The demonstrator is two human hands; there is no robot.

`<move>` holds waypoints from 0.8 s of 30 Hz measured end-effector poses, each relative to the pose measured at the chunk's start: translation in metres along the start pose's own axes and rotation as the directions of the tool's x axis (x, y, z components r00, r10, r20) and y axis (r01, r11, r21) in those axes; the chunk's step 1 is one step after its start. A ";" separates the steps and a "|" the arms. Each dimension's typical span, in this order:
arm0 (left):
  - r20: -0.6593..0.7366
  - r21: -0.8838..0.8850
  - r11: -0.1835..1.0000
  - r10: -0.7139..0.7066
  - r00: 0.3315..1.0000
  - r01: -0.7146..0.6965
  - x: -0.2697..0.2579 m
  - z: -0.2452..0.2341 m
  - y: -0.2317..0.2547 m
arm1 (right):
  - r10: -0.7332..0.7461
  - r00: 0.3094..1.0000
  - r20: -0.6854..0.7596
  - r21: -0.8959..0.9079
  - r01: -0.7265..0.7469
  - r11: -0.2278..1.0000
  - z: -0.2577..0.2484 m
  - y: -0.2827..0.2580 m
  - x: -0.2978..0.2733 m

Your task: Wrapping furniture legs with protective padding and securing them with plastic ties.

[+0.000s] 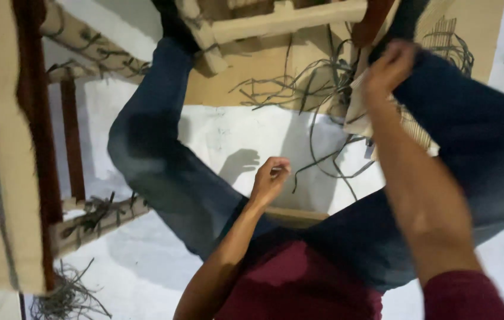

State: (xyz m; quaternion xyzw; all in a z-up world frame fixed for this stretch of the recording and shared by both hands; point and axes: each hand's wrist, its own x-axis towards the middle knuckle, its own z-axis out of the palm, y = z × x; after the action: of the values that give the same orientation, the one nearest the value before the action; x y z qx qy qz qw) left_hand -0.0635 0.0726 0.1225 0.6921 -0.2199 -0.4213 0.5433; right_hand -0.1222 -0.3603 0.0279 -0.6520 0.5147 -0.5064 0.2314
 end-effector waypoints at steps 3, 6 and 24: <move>-0.011 -0.060 0.997 0.045 0.999 -0.046 0.005 0.010 -0.048 | -0.034 0.996 -0.087 0.027 0.036 0.999 0.006 0.049 0.082; -0.022 -0.070 0.995 0.066 0.998 -0.067 0.016 0.018 -0.048 | -0.006 1.000 -0.015 -0.075 0.005 0.997 0.031 0.076 0.139; 0.067 -0.152 0.904 -0.393 0.917 0.399 0.041 0.040 -0.039 | 0.270 0.825 0.496 0.013 -0.318 0.948 0.143 0.113 0.137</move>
State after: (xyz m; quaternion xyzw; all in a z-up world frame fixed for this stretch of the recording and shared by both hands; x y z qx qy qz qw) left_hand -0.0803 0.0307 0.0697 0.6682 -0.0490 -0.5512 0.4973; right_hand -0.0491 -0.5565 -0.0612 -0.6596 0.5092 -0.3075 0.4595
